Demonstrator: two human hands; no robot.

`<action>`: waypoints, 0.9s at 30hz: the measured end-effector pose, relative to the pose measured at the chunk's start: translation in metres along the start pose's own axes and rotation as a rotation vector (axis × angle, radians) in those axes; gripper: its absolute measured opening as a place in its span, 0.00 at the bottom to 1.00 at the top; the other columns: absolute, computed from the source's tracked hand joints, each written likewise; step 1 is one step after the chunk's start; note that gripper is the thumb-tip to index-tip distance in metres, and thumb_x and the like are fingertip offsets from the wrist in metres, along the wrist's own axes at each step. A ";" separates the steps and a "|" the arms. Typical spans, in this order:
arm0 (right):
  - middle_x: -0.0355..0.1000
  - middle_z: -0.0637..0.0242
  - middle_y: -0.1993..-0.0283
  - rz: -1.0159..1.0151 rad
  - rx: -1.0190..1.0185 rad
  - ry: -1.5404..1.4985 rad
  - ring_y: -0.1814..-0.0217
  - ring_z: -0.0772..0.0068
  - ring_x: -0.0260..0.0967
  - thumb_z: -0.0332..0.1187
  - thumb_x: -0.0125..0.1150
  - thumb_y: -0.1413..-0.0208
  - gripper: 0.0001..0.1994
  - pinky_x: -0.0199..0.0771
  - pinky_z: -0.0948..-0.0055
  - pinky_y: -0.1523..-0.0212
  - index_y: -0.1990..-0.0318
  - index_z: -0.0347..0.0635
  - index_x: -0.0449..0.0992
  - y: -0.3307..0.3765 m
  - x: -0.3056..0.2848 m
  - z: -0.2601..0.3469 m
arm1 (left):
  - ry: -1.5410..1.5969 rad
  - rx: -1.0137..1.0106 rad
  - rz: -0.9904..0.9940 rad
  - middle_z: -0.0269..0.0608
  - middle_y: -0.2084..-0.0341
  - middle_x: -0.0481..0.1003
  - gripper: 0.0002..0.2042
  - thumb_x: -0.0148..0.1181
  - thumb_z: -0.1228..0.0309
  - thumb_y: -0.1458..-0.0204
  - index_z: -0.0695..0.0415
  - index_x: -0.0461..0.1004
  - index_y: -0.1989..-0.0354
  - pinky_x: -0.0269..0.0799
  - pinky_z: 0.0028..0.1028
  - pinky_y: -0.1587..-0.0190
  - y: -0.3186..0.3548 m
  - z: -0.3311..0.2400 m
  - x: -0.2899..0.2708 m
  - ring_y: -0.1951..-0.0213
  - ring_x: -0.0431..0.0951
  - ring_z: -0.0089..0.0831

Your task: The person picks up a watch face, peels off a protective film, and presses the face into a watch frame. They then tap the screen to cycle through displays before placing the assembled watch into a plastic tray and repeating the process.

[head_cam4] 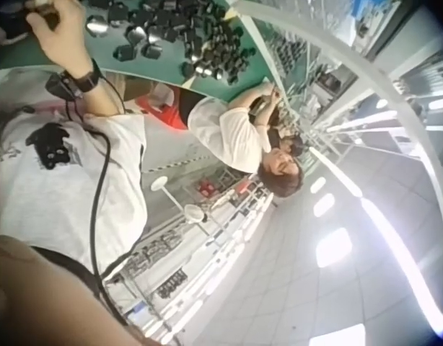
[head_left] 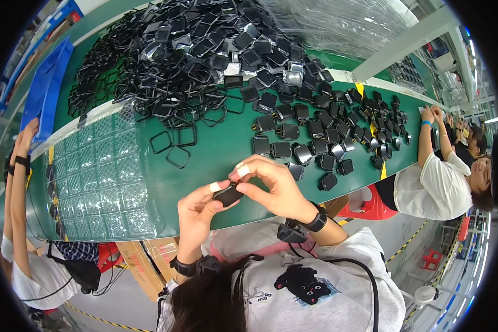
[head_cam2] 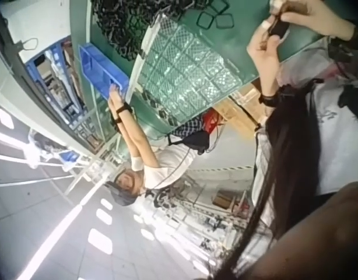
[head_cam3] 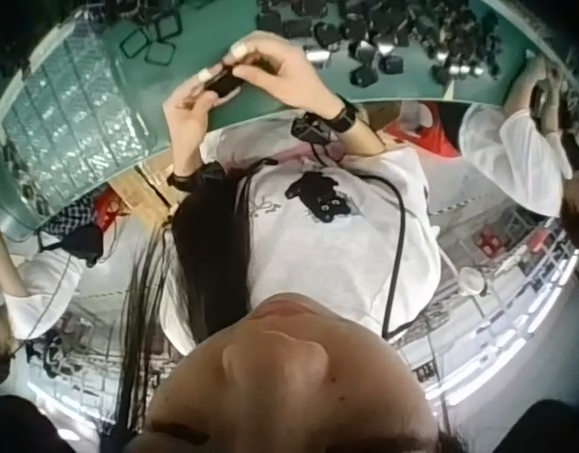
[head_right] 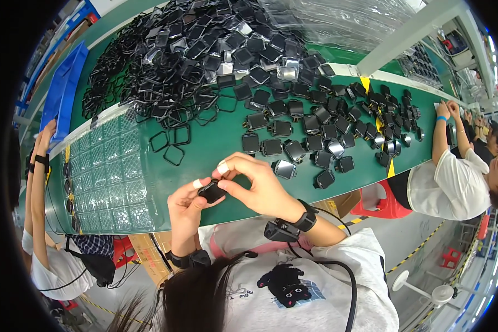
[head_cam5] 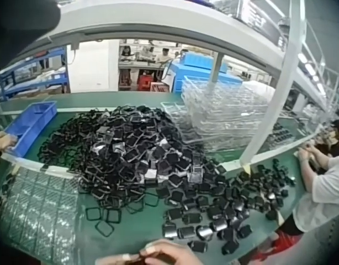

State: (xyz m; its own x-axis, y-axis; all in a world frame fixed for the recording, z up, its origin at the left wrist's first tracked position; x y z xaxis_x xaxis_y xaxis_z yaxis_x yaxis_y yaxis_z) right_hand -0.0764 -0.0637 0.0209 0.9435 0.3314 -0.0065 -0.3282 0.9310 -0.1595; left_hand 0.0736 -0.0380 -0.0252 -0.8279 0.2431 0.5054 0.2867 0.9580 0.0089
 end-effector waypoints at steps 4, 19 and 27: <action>0.71 0.62 0.61 0.021 -0.044 0.364 0.60 0.73 0.71 0.18 0.60 0.51 0.12 0.73 0.75 0.59 0.58 0.36 0.72 -0.015 -0.022 0.016 | 0.114 0.072 -0.035 0.55 0.53 0.72 0.19 0.57 0.75 0.46 0.67 0.67 0.46 0.75 0.45 0.51 -0.008 0.007 -0.002 0.51 0.74 0.46; 0.58 0.53 0.39 -0.218 -0.022 1.233 0.38 0.43 0.55 0.38 0.70 0.59 0.35 0.61 0.58 0.41 0.40 0.54 0.63 -0.197 -0.136 -0.001 | 0.054 0.131 -0.202 0.55 0.52 0.71 0.20 0.55 0.72 0.44 0.66 0.64 0.44 0.75 0.44 0.51 -0.008 0.006 -0.012 0.50 0.74 0.47; 0.56 0.55 0.37 0.056 -0.117 1.094 0.36 0.50 0.54 0.28 0.70 0.61 0.34 0.59 0.57 0.38 0.42 0.53 0.66 -0.156 -0.077 -0.006 | 0.058 0.127 -0.250 0.55 0.51 0.71 0.20 0.54 0.72 0.43 0.65 0.62 0.43 0.76 0.42 0.52 -0.005 0.004 -0.013 0.50 0.74 0.47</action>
State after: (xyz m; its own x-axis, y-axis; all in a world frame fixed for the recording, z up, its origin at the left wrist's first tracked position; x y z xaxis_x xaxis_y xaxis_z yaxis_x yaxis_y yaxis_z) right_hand -0.0980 -0.2355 0.0406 0.4786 0.0046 -0.8780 -0.4198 0.8795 -0.2242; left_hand 0.0812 -0.0455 -0.0357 -0.8352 -0.0084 0.5499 0.0116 0.9994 0.0329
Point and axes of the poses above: each hand's wrist, its own y-axis away from the middle knuckle, its own x-axis out of the palm, z = x × y, the point moved 7 cm from there along -y, towards the middle knuckle
